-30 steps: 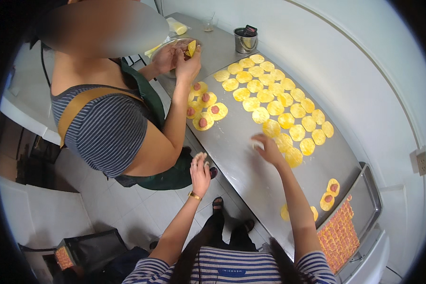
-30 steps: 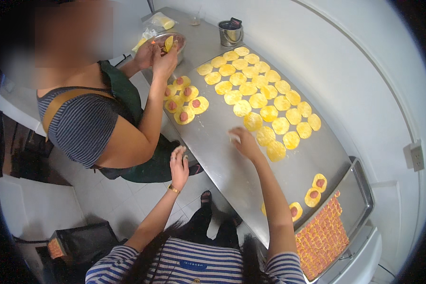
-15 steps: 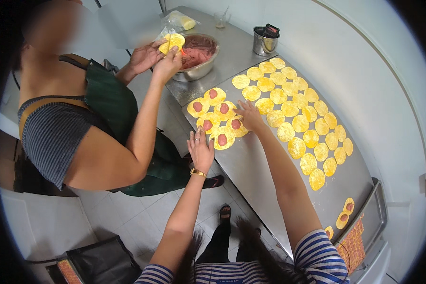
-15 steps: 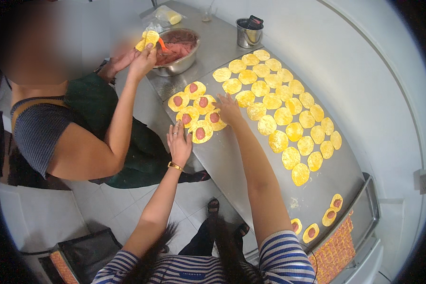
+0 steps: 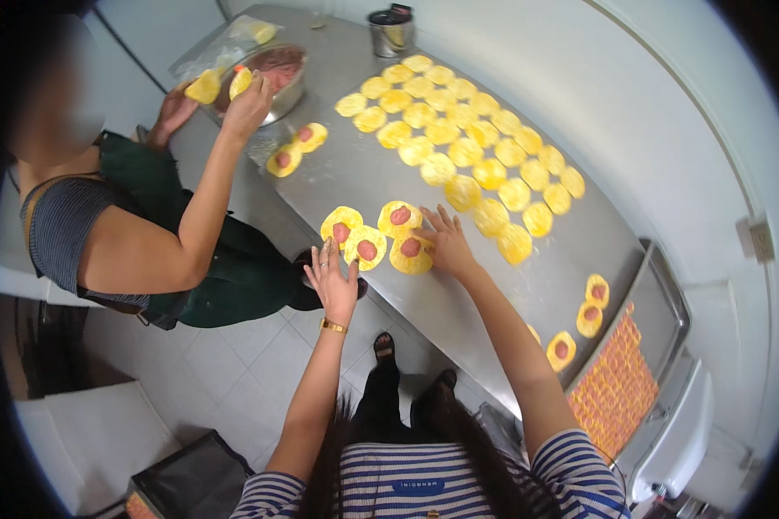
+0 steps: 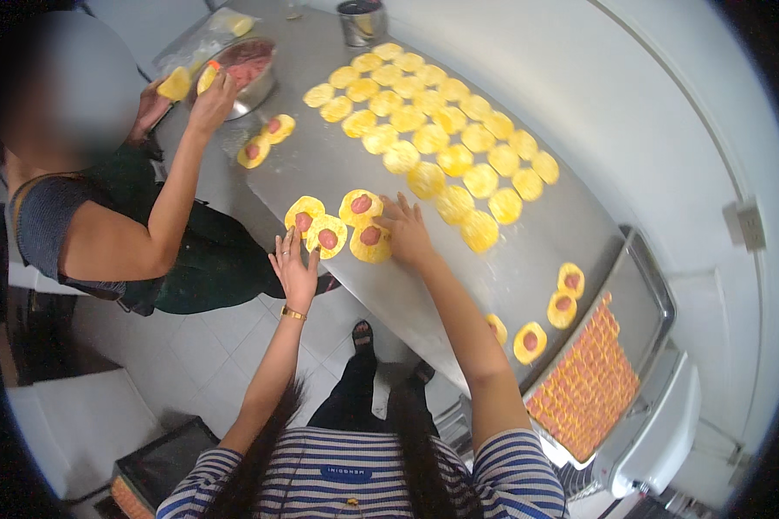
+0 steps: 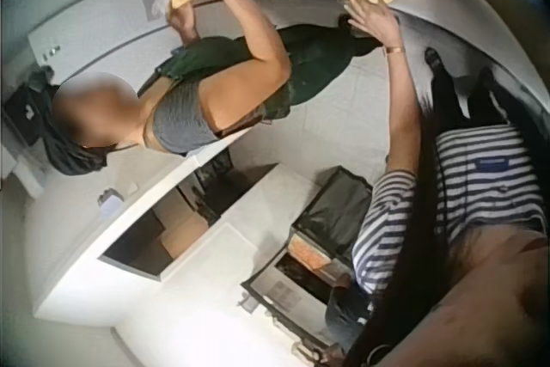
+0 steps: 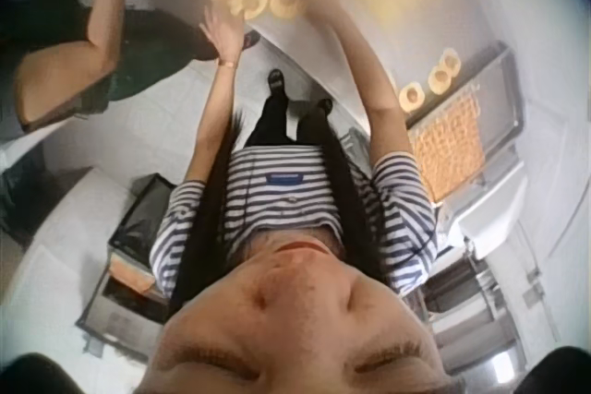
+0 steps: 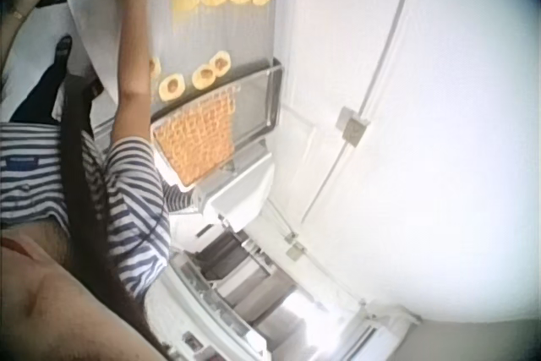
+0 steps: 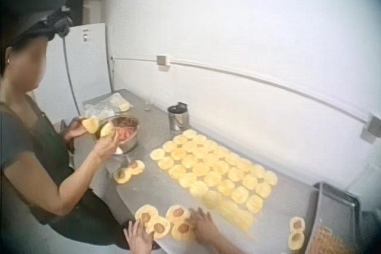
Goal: The person places a small meat filling onto flattened yellow dough discs, folds the dough around the filling, and arranges the finished pastries on a metal tray. Another person works alongside, performing similar steps.
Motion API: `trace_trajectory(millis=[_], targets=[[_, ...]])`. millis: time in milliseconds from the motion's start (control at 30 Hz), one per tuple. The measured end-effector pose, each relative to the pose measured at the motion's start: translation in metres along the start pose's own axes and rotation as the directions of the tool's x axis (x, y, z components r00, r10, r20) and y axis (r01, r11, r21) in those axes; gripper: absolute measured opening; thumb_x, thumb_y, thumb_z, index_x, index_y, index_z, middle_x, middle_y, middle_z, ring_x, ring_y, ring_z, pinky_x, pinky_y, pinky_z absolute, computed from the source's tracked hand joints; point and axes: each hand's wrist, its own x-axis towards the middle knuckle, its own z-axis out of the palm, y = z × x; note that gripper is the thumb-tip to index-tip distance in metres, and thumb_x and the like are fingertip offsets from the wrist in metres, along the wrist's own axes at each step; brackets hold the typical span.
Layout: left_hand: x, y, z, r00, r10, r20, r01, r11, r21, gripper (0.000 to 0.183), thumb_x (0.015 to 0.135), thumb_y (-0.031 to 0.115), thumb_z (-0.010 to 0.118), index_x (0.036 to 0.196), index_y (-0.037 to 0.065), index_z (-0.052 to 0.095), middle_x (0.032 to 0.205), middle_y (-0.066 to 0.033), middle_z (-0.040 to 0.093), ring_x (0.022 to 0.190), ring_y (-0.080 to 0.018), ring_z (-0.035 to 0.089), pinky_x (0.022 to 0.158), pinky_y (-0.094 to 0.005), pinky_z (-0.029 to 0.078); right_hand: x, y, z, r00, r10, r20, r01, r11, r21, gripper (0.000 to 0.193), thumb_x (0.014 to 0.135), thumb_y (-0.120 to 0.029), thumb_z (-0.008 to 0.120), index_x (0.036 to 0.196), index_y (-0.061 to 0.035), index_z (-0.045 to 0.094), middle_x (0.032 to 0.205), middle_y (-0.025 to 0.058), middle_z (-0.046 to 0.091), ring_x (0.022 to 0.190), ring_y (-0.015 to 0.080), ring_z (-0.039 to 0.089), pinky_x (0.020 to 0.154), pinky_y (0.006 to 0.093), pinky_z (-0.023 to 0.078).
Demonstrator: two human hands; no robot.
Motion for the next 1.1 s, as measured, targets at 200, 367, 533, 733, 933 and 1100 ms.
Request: trace_trajectory(millis=[200,367,533,733,933,1100], targets=[[-0.094,0.061,0.006,0.985,0.141,0.094,-0.143,0.990,0.011,0.064,0.083,0.027,0.063,0.139,0.007,0.039,0.143,-0.0090,0.040,0.139,-0.0325,0.022,0.111,-0.0572,0.006,-0.124,0.031,-0.041,0.994,0.108,0.008,-0.108,0.990,0.094,0.047,0.072,-0.004,0.065,0.115,-0.0233,0.065,0.150,0.0017,0.030,0.140,0.0338,0.020,0.111,0.0588,0.018],[-0.155,0.119,0.015,0.947,0.264,0.186,-0.264,0.964,-0.024,0.061,0.084,0.029,0.062,0.137,0.005,0.042,0.141,-0.0088,0.042,0.138,-0.0321,0.025,0.111,-0.0580,0.006,-0.199,0.081,-0.075,0.976,0.214,-0.031,-0.213,0.977,0.010,0.044,0.072,-0.011,0.069,0.113,-0.0247,0.066,0.150,0.0020,0.030,0.141,0.0327,0.019,0.111,0.0596,0.016],[-0.155,0.170,0.036,0.895,0.403,0.190,-0.391,0.915,-0.101,0.057,0.082,0.027,0.065,0.132,0.006,0.048,0.136,-0.0087,0.048,0.133,-0.0326,0.034,0.111,-0.0568,0.011,-0.229,0.149,-0.103,0.937,0.327,-0.120,-0.339,0.934,-0.109,0.041,0.072,-0.015,0.070,0.112,-0.0260,0.066,0.149,0.0029,0.031,0.141,0.0317,0.019,0.111,0.0600,0.015],[-0.120,0.231,0.073,0.774,0.593,0.220,-0.569,0.805,-0.168,0.056,0.080,0.027,0.068,0.131,0.011,0.051,0.133,-0.0073,0.051,0.128,-0.0294,0.040,0.112,-0.0513,0.017,-0.227,0.228,-0.135,0.838,0.489,-0.241,-0.531,0.834,-0.153,0.040,0.080,-0.006,0.054,0.111,-0.0266,0.067,0.147,0.0069,0.033,0.141,0.0327,0.018,0.111,0.0601,0.012],[-0.098,0.296,0.110,0.659,0.708,0.254,-0.663,0.707,-0.246,0.057,0.076,0.029,0.070,0.128,0.011,0.053,0.131,-0.0067,0.053,0.121,-0.0260,0.046,0.109,-0.0459,0.027,-0.220,0.276,-0.159,0.678,0.660,-0.323,-0.725,0.673,-0.147,0.035,0.081,-0.012,0.057,0.112,-0.0258,0.067,0.145,0.0096,0.037,0.140,0.0338,0.020,0.111,0.0595,0.011],[-0.116,0.327,0.127,0.587,0.760,0.278,-0.696,0.650,-0.306,0.055,0.075,0.028,0.072,0.124,0.010,0.056,0.126,-0.0072,0.056,0.118,-0.0269,0.047,0.108,-0.0457,0.028,-0.237,0.305,-0.174,0.574,0.728,-0.376,-0.818,0.534,-0.214,0.033,0.082,-0.019,0.055,0.113,-0.0229,0.066,0.146,0.0105,0.037,0.140,0.0331,0.020,0.113,0.0565,0.008]])
